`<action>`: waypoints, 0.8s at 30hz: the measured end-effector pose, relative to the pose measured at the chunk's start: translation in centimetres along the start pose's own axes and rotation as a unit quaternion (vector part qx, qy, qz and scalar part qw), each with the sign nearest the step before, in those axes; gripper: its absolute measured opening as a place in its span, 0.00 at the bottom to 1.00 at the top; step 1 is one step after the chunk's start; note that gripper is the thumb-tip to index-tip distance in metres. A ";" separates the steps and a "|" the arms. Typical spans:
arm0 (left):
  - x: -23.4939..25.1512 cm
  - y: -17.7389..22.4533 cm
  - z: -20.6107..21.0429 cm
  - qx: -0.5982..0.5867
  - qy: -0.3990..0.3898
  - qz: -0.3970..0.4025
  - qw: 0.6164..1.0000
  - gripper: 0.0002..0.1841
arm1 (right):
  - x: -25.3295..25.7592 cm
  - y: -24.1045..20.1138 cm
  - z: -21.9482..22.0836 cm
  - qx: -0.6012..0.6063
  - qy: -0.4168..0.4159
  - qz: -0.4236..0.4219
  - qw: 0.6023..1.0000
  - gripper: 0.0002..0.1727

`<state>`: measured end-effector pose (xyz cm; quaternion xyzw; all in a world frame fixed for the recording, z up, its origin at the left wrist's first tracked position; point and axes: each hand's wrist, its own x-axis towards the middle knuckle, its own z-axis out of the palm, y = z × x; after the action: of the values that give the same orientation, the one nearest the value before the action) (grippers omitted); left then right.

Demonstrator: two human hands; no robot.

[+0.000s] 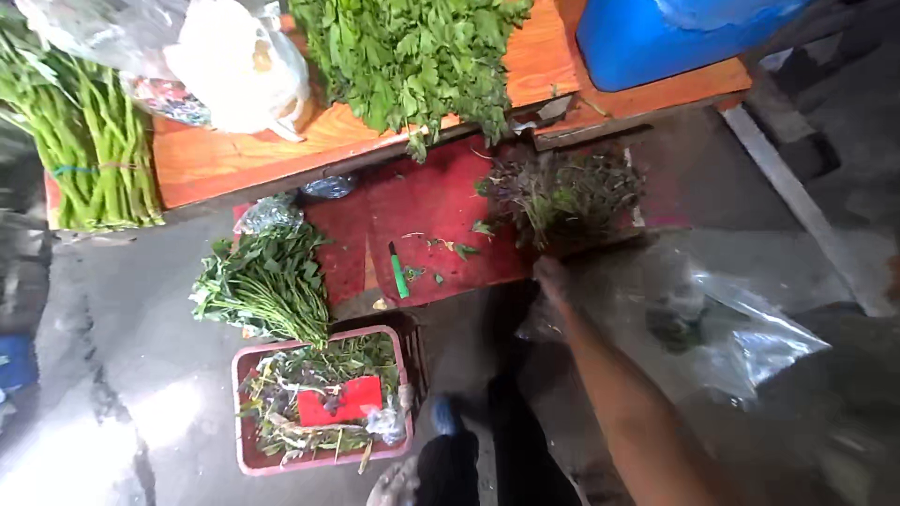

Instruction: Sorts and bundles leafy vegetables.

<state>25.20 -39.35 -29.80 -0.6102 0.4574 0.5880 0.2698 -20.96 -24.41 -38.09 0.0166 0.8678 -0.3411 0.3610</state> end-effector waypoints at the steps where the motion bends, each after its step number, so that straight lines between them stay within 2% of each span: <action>1: 0.6 1.6 0.9 -0.018 0.003 0.013 1.000 0.20 | 2.1 -0.5 -0.5 -0.035 0.033 -0.007 0.999 0.26; 4: 5.4 3.9 2.1 -0.009 0.016 0.072 0.997 0.24 | 6.5 -1.5 0.2 -0.066 0.148 -0.048 0.986 0.25; 5: 6.8 5.1 2.3 0.003 0.026 0.088 0.996 0.28 | 7.2 -1.8 1.2 -0.065 0.140 -0.081 0.985 0.24; 7: 10.0 9.4 2.9 0.024 0.062 0.126 0.990 0.33 | 8.3 -2.9 3.8 -0.094 0.038 -0.187 0.977 0.19; 9: 13.5 14.7 3.1 0.027 0.100 0.152 0.983 0.35 | 9.9 -4.2 7.0 -0.157 -0.004 -0.253 0.954 0.23; 10: 15.2 17.5 3.0 0.027 0.124 0.164 0.978 0.34 | 10.4 -4.7 8.6 -0.175 0.012 -0.255 0.951 0.28; 12: 19.0 22.8 2.5 0.063 0.187 0.171 0.965 0.32 | 12.2 -4.9 11.4 -0.219 0.064 -0.200 0.953 0.41; 13: 20.6 25.0 2.2 0.103 0.221 0.155 0.957 0.33 | 12.9 -4.7 12.5 -0.242 0.076 -0.179 0.951 0.42; 15: 22.8 28.4 2.0 0.191 0.264 0.115 0.938 0.40 | 13.1 -4.1 13.9 -0.252 0.106 -0.200 0.941 0.29; 16: 23.6 29.4 2.1 0.230 0.278 0.111 0.926 0.45 | 12.6 -4.2 14.2 -0.233 0.113 -0.212 0.942 0.21; 17: 24.2 29.9 2.3 0.267 0.291 0.119 0.911 0.49 | 12.2 -4.3 14.6 -0.211 0.108 -0.220 0.946 0.18; 20: 25.2 30.3 3.2 0.343 0.307 0.154 0.874 0.51 | 10.3 -4.7 16.5 -0.191 0.056 -0.255 0.946 0.20; 22: 25.8 30.4 3.4 0.362 0.296 0.152 0.871 0.44 | 9.3 -4.3 19.3 -0.233 0.047 -0.315 0.919 0.24; 24: 26.5 30.3 2.9 0.369 0.276 0.134 0.877 0.31 | 8.1 -3.4 22.2 -0.291 0.029 -0.329 0.898 0.37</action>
<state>-5.57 -56.40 -49.48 -0.5365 0.7747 0.2146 0.2569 -14.25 -42.19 -52.56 -0.3661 0.8942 -0.1723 0.1914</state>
